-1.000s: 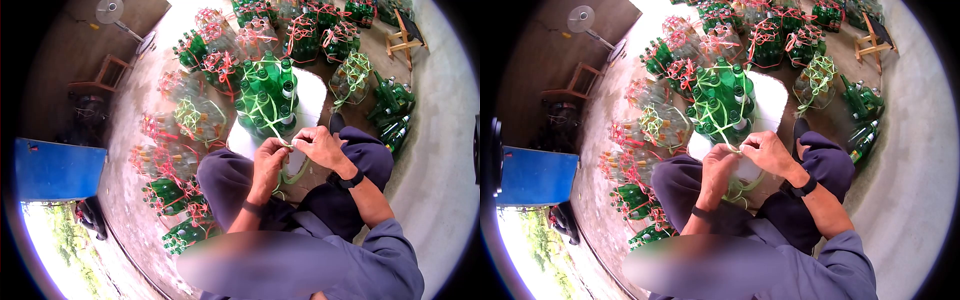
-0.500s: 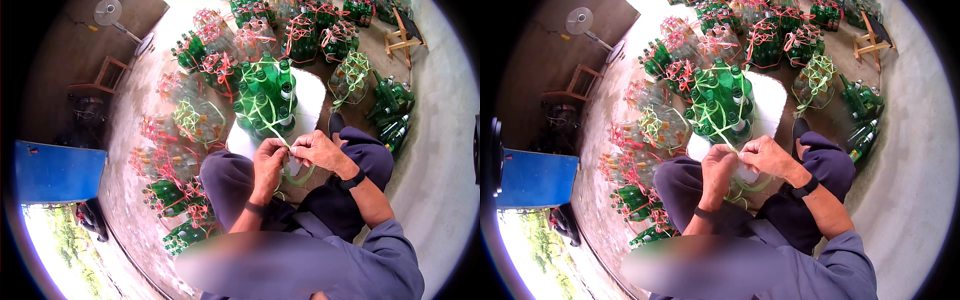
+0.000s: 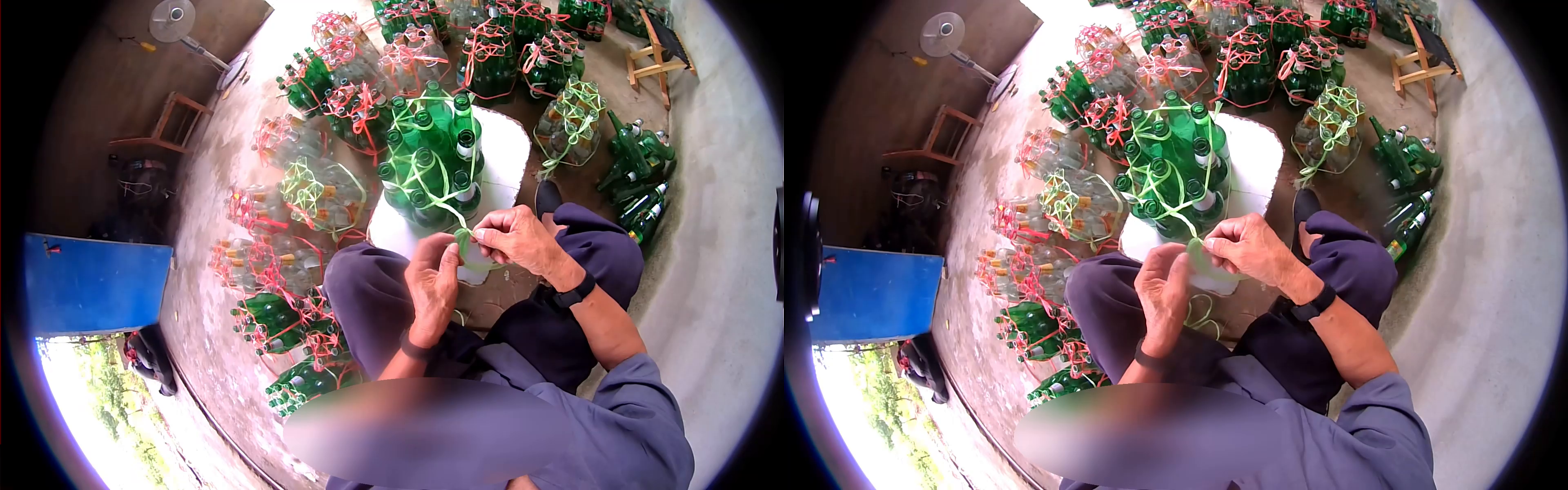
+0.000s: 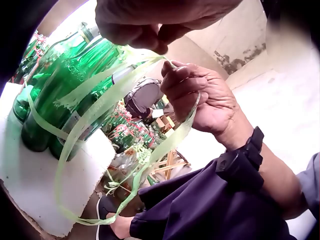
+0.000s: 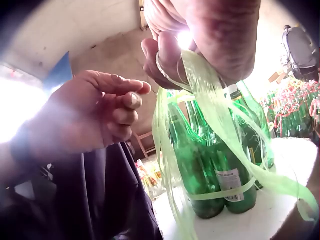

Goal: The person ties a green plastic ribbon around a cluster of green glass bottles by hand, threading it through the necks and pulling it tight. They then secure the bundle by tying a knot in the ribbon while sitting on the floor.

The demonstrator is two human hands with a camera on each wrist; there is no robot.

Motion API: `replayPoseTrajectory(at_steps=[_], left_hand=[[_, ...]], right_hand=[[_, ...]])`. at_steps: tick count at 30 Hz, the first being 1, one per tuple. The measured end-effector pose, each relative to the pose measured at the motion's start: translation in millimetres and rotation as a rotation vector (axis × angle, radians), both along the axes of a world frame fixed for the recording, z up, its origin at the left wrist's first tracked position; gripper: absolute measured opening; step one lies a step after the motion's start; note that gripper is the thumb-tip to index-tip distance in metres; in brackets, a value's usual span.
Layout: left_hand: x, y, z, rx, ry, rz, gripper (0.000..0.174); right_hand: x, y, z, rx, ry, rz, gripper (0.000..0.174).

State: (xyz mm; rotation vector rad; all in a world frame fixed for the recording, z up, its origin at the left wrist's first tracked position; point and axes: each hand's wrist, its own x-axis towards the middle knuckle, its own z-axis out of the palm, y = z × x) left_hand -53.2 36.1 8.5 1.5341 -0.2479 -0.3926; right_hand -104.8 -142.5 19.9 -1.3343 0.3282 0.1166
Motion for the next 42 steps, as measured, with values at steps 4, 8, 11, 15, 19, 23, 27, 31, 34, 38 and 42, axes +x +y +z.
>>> replayPoseTrajectory(at_steps=[4,8,11,15,19,23,27,31,34,38,42], left_hand=[[-5,-6,0,-0.093,0.161,-0.079,0.021],[-5,-10,-3,-0.069,0.106,-0.032,0.022],[-1,-7,0,-0.019,0.063,-0.046,0.025],[4,-5,-1,-0.059,0.178,-0.025,0.024],[8,-1,-7,-0.135,0.24,-0.026,0.02],[10,-5,-3,-0.195,0.263,0.017,0.019],[15,2,-8,-0.212,0.248,-0.006,0.018],[13,3,0,-0.22,0.382,-0.047,0.017],[12,2,4,-0.212,0.41,-0.122,0.017],[13,1,3,-0.215,0.389,-0.167,0.018],[16,4,0,-0.231,0.411,-0.189,0.02]], right_hand=[[1,5,-1,-0.077,-0.03,0.004,0.019],[-1,9,-1,-0.155,-0.039,0.037,0.016],[-2,13,3,-0.234,-0.052,0.078,0.015],[-3,17,-5,-0.229,-0.088,0.067,0.015],[-5,18,-9,-0.197,-0.13,0.091,0.016],[-10,8,-13,-0.556,-0.17,0.226,0.017],[-8,-1,-10,-0.511,-0.139,0.04,0.021],[-5,-3,-11,-0.672,-0.137,-0.126,0.023],[-1,0,-20,-0.621,-0.209,-0.068,0.023],[4,8,-14,-0.801,-0.528,-0.136,0.028],[4,8,-7,-0.664,-0.497,-0.014,0.031]])
